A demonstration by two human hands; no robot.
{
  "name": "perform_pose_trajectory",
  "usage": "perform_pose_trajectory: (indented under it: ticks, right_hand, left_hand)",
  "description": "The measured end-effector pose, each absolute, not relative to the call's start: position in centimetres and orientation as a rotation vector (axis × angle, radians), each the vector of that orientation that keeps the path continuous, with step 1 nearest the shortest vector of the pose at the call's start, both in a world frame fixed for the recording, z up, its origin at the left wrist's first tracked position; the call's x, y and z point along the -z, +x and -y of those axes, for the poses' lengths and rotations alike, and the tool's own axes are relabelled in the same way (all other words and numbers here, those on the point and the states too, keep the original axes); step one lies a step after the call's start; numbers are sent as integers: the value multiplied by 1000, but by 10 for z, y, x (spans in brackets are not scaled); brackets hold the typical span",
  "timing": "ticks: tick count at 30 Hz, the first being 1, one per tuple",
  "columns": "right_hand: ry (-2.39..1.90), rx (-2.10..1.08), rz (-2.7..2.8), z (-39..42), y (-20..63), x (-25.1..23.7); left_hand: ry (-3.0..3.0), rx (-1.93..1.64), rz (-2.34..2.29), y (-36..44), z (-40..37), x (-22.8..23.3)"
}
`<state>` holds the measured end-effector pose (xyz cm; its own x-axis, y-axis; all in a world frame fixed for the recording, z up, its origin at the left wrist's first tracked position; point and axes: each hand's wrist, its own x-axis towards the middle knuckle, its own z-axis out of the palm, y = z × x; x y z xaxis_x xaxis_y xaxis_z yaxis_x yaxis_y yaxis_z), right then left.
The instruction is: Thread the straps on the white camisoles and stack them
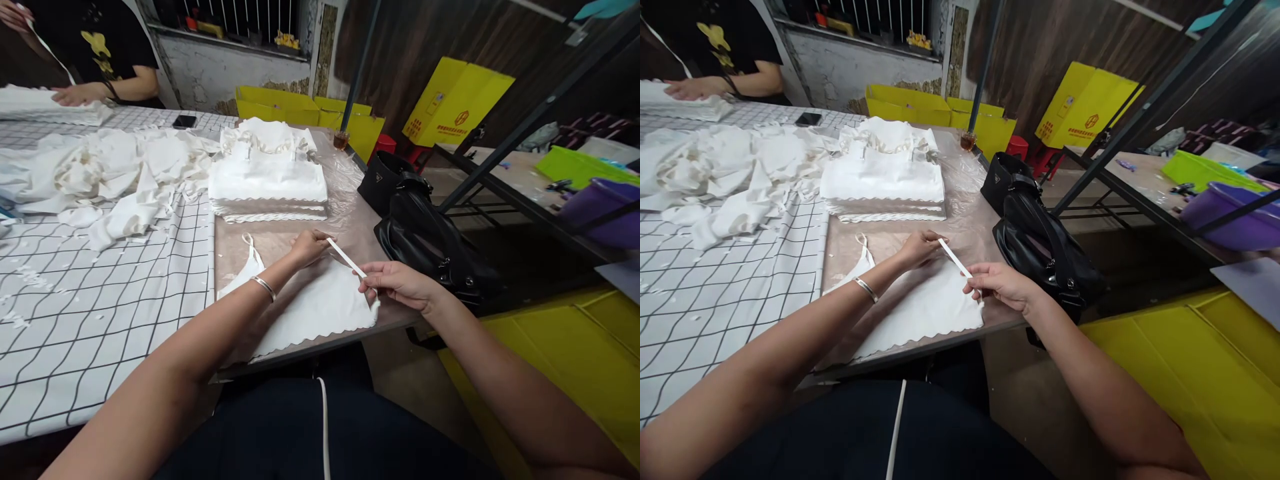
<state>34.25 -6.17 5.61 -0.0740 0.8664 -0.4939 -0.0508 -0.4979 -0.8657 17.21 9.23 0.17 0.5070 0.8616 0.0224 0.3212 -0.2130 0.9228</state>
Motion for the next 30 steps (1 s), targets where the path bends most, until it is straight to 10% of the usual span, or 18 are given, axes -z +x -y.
perform_pose_trajectory:
  ticks: [13,30]
  right_hand:
    - [-1478,-1911,804,95,333,-47]
    - [-1459,-1280,751,70,285,-37]
  left_hand:
    - [2083,-496,-1217,175,-105,5]
    - [1231,-710,-820,130,30,-16]
